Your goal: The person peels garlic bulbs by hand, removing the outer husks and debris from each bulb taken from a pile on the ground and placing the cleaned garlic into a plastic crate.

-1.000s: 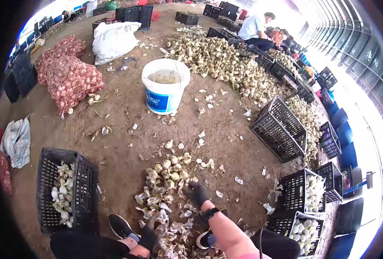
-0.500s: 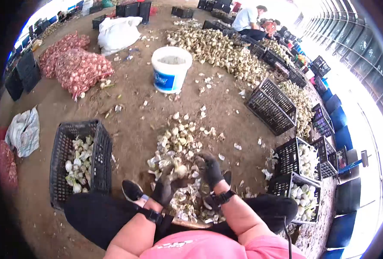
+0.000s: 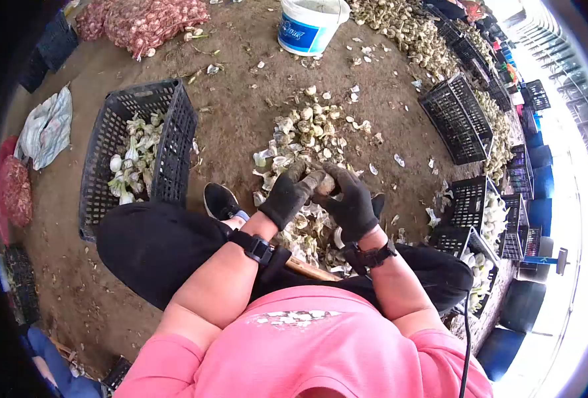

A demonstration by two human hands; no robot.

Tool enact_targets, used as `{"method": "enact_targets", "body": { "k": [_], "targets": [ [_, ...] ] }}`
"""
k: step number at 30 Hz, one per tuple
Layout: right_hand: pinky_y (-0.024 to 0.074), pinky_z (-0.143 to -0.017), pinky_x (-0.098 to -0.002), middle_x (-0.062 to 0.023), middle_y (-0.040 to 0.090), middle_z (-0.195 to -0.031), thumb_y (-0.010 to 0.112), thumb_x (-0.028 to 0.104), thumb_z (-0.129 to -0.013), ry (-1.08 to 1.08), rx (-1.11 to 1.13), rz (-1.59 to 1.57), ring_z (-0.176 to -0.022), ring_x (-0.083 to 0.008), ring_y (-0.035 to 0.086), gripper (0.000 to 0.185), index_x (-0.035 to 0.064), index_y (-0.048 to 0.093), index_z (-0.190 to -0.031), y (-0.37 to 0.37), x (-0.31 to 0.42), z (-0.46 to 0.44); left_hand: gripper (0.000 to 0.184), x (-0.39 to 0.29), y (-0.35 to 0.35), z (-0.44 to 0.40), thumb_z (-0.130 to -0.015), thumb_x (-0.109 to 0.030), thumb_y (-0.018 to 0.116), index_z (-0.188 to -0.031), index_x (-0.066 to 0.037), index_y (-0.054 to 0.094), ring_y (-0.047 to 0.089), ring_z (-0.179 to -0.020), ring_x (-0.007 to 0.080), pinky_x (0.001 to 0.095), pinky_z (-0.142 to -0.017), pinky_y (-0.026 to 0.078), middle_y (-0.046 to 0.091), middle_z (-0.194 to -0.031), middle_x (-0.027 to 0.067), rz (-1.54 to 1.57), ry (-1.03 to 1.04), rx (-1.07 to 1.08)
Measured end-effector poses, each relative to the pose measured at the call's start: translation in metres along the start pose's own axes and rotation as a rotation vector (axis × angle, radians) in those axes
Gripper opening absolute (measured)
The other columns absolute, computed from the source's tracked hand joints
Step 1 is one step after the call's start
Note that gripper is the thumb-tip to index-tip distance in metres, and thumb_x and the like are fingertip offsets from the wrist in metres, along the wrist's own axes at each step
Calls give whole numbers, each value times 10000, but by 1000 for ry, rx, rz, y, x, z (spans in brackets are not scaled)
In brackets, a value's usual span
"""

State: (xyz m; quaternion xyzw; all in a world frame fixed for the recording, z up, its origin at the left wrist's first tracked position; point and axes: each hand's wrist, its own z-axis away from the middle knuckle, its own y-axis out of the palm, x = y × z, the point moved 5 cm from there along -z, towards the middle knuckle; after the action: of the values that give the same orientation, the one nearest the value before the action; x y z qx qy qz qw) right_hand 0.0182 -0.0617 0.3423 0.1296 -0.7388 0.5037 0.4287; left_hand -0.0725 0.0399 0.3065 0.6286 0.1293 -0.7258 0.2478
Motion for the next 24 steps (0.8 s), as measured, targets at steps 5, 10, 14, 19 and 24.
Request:
{"method": "enact_targets", "body": {
  "k": [5, 10, 14, 19, 24],
  "targets": [
    [487, -776, -284, -111, 638, -1016, 722, 133, -739, 154, -19, -244, -902, -149, 612, 477, 39, 546, -1171, 2, -19, 2, 297, 15, 3, -3, -887, -121, 488, -1164, -19, 527, 573, -938, 135, 278, -831, 469, 598, -1053, 50, 282, 34, 172],
    [483, -802, -308, -129, 612, -1061, 707, 149, -744, 28, 2, 8, -924, -209, 603, 475, 24, 540, -1171, -10, -14, 5, 334, 26, 11, -10, -876, -75, 508, -1207, -35, 499, 564, -955, 127, 273, -828, 473, 584, -1081, 52, 312, 27, 185],
    [491, -794, -318, -145, 595, -1073, 643, 162, -807, -1, -25, 148, -932, -220, 603, 396, 28, 530, -1162, -3, -10, 9, 418, 21, 9, -5, -829, -37, 526, -1244, -31, 476, 557, -968, 131, 268, -828, 470, 580, -1110, 58, 161, 14, 86],
    [506, -762, -302, -76, 611, -1012, 382, 273, -968, 568, -26, -1376, -897, -179, 605, 328, 40, 521, -1154, 28, -28, 17, 578, -9, 15, 8, -754, 27, 456, -1328, -16, 401, 507, -1083, 157, 278, -940, 402, 521, -1220, 88, 255, 51, 222],
    [497, -785, -270, -76, 613, -1034, 352, 327, -984, 225, -132, -689, -903, -151, 597, 367, 42, 544, -1112, 25, -51, 14, 603, 13, 20, 2, -716, -20, 444, -1318, 0, 415, 530, -1077, 180, 282, -933, 406, 538, -1221, 122, 242, 101, 303]
  ]
}}
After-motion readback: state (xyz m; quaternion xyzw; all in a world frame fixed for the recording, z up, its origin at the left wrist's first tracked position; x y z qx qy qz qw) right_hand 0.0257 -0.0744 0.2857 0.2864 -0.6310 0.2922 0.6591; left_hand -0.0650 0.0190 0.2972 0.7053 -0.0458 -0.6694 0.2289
